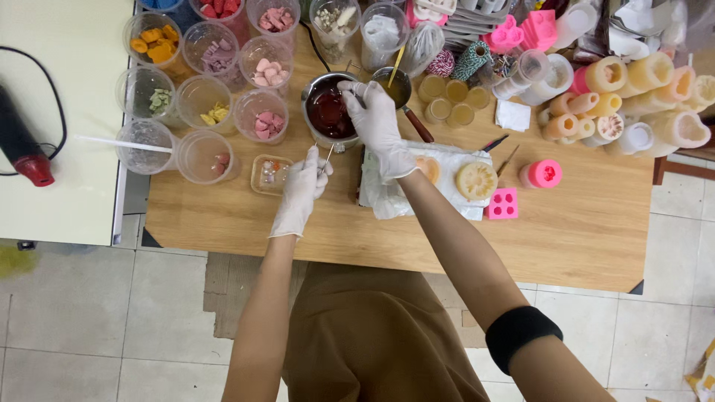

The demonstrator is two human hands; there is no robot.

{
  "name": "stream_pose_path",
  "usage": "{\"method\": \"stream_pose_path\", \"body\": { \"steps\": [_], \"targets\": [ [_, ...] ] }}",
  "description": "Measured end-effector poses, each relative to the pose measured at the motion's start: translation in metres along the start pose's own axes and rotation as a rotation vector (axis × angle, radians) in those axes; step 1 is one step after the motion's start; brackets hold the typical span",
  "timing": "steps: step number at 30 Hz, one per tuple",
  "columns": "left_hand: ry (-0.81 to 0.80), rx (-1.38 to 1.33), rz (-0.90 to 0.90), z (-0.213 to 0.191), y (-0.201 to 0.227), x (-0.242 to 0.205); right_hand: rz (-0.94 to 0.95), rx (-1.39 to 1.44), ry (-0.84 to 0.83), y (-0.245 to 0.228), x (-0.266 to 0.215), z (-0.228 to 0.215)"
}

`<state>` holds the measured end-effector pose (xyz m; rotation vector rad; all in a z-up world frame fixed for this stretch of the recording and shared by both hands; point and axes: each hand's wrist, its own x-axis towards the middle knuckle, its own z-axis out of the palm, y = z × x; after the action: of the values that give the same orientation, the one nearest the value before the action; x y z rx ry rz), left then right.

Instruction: The person uses a spoon to transfer melted red wax from a small pot into heart-shaped and flower-shaped silicone molds.

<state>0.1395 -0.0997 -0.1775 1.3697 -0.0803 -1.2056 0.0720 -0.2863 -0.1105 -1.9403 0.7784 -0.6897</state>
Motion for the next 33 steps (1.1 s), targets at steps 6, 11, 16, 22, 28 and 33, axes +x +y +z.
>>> {"method": "stream_pose_path", "body": {
  "steps": [6,11,16,22,28,33],
  "targets": [
    [0.080,0.121,0.053,0.030,0.037,-0.059,-0.410,-0.170,-0.048,-0.053,-0.014,-0.070],
    [0.075,0.327,0.111,0.060,0.066,-0.127,-0.584,-0.312,-0.066,-0.094,-0.047,-0.138],
    [-0.024,0.363,0.201,0.088,0.063,-0.177,-0.291,-0.204,0.145,-0.112,-0.100,-0.181],
    [-0.070,0.401,0.156,0.125,0.041,-0.215,-0.147,0.016,0.239,-0.113,-0.154,-0.213],
    [-0.112,0.354,0.149,0.147,0.019,-0.236,-0.148,-0.311,0.259,-0.113,-0.192,-0.240],
    [-0.134,0.422,0.131,0.153,0.013,-0.243,-0.174,-0.309,0.279,-0.113,-0.210,-0.243]
  ]
}}
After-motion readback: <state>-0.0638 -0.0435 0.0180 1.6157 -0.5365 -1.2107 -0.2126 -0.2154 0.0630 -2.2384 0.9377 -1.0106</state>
